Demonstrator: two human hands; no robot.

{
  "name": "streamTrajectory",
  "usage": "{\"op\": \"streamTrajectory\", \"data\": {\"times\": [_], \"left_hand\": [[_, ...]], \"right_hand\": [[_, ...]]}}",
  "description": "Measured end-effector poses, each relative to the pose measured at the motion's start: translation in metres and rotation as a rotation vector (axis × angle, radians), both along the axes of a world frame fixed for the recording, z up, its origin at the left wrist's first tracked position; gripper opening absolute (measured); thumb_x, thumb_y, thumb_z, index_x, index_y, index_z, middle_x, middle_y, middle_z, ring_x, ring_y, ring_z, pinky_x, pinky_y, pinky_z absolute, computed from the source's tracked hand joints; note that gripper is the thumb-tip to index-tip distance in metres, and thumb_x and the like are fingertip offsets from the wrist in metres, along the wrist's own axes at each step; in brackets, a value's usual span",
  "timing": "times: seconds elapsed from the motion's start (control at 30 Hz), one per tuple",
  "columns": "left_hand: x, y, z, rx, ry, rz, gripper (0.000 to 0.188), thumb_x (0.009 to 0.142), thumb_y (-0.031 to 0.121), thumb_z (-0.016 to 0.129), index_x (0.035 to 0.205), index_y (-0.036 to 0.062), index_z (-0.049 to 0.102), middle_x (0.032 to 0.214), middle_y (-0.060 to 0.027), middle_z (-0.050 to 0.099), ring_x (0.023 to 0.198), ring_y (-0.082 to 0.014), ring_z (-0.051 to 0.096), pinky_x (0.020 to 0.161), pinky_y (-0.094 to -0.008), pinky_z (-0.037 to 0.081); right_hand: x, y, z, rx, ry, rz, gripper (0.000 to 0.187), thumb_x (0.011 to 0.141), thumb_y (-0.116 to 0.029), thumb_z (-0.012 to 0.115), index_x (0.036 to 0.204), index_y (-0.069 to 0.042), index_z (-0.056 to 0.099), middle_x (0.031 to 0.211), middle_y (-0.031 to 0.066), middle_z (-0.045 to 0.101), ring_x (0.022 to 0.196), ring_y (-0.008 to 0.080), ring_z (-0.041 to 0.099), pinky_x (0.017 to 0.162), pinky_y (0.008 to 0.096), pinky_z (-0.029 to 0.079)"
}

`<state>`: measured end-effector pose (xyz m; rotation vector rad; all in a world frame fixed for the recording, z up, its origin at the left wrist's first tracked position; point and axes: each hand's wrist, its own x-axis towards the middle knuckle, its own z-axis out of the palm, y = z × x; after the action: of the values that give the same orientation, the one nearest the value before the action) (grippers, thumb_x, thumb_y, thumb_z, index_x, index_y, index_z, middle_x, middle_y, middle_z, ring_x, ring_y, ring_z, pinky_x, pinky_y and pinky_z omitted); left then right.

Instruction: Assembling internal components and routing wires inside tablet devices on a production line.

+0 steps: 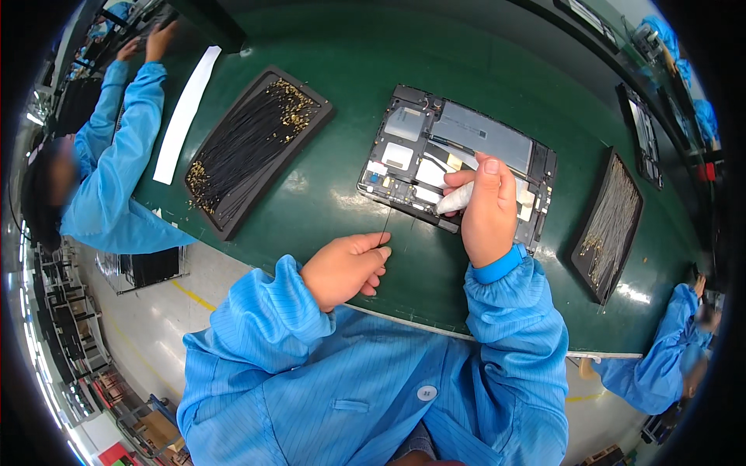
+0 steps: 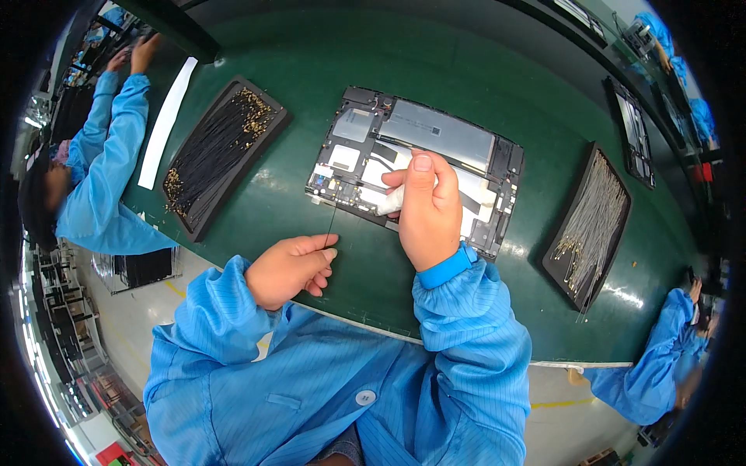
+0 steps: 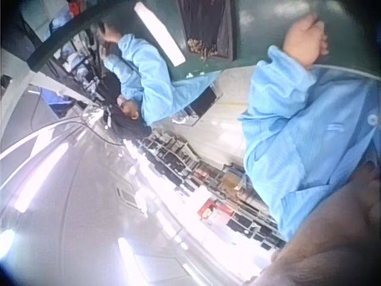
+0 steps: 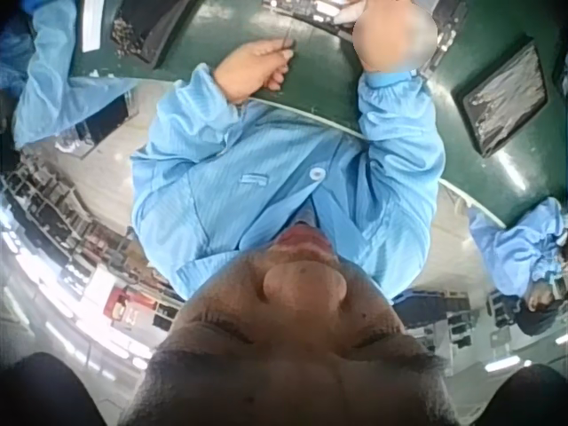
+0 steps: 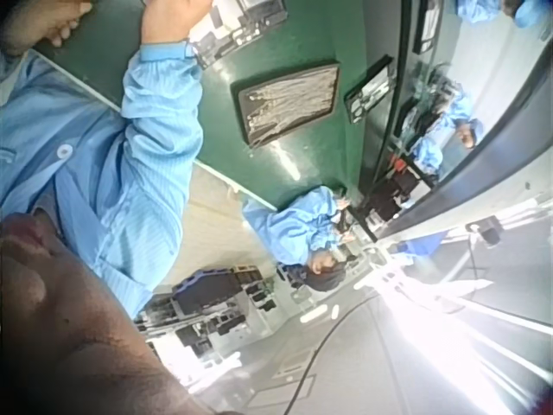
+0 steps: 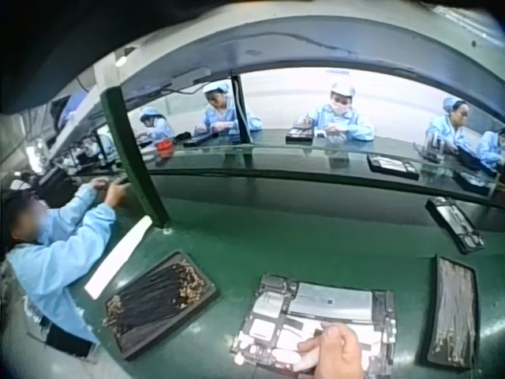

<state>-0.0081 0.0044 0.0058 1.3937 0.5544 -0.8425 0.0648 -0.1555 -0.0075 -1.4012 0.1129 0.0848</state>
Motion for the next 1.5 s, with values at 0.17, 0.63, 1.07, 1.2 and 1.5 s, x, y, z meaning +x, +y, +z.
{"op": "streamTrajectory", "data": {"times": [0.17, 0.63, 1.07, 1.2, 1.5], "left_hand": [[0.005, -0.002, -0.003, 0.009, 0.011, -0.053, 0.046, 0.082, 0.018, 0.047, 0.120, -0.0033, 0.032, 0.071, -0.0003, 0.047, 0.060, -0.0067, 0.046, 0.053, -0.0193, 0.042], [0.036, -0.001, -0.007, -0.118, 0.080, 0.067, 0.028, 0.082, 0.020, 0.046, 0.104, 0.0028, 0.047, 0.069, -0.0004, 0.045, 0.055, -0.0074, 0.046, 0.047, -0.0215, 0.045], [0.032, 0.000, -0.013, -0.124, 0.030, 0.068, 0.021, 0.082, 0.028, 0.047, 0.085, 0.0069, 0.047, 0.068, -0.0006, 0.045, 0.053, -0.0086, 0.048, 0.047, -0.0234, 0.047], [0.030, 0.001, -0.017, -0.162, 0.005, 0.140, 0.025, 0.084, 0.028, 0.045, 0.096, 0.0062, 0.046, 0.070, -0.0027, 0.051, 0.053, -0.0113, 0.053, 0.047, -0.0256, 0.049], [0.027, 0.007, -0.012, -0.247, -0.047, 0.139, 0.032, 0.082, 0.032, 0.047, 0.100, 0.0048, 0.043, 0.080, -0.0040, 0.047, 0.065, -0.0147, 0.052, 0.059, -0.0305, 0.049]], "right_hand": [[0.001, 0.000, -0.001, 0.023, 0.015, -0.007, 0.041, 0.086, -0.035, 0.037, 0.106, 0.001, 0.038, 0.076, 0.0114, 0.056, 0.054, 0.0112, 0.051, 0.049, 0.0233, 0.041], [0.034, 0.004, 0.012, -0.754, -0.091, 0.613, 0.041, 0.076, -0.030, 0.045, 0.106, -0.003, 0.049, 0.093, 0.0166, 0.056, 0.087, 0.0284, 0.054, 0.076, 0.0322, 0.041], [0.033, 0.005, 0.019, -0.777, -0.019, 0.644, 0.029, 0.071, -0.033, 0.054, 0.084, -0.007, 0.057, 0.076, 0.0141, 0.057, 0.071, 0.0278, 0.054, 0.065, 0.0339, 0.043], [0.032, 0.000, 0.013, -0.738, -0.004, 0.582, 0.022, 0.072, -0.027, 0.052, 0.080, -0.007, 0.057, 0.075, 0.0137, 0.059, 0.072, 0.0274, 0.056, 0.065, 0.0343, 0.044], [0.011, -0.204, 0.019, -0.704, 0.047, -0.546, 0.041, 0.075, -0.033, 0.053, 0.097, 0.001, 0.054, 0.095, 0.0140, 0.056, 0.088, 0.0207, 0.052, 0.077, 0.0284, 0.039]]}}
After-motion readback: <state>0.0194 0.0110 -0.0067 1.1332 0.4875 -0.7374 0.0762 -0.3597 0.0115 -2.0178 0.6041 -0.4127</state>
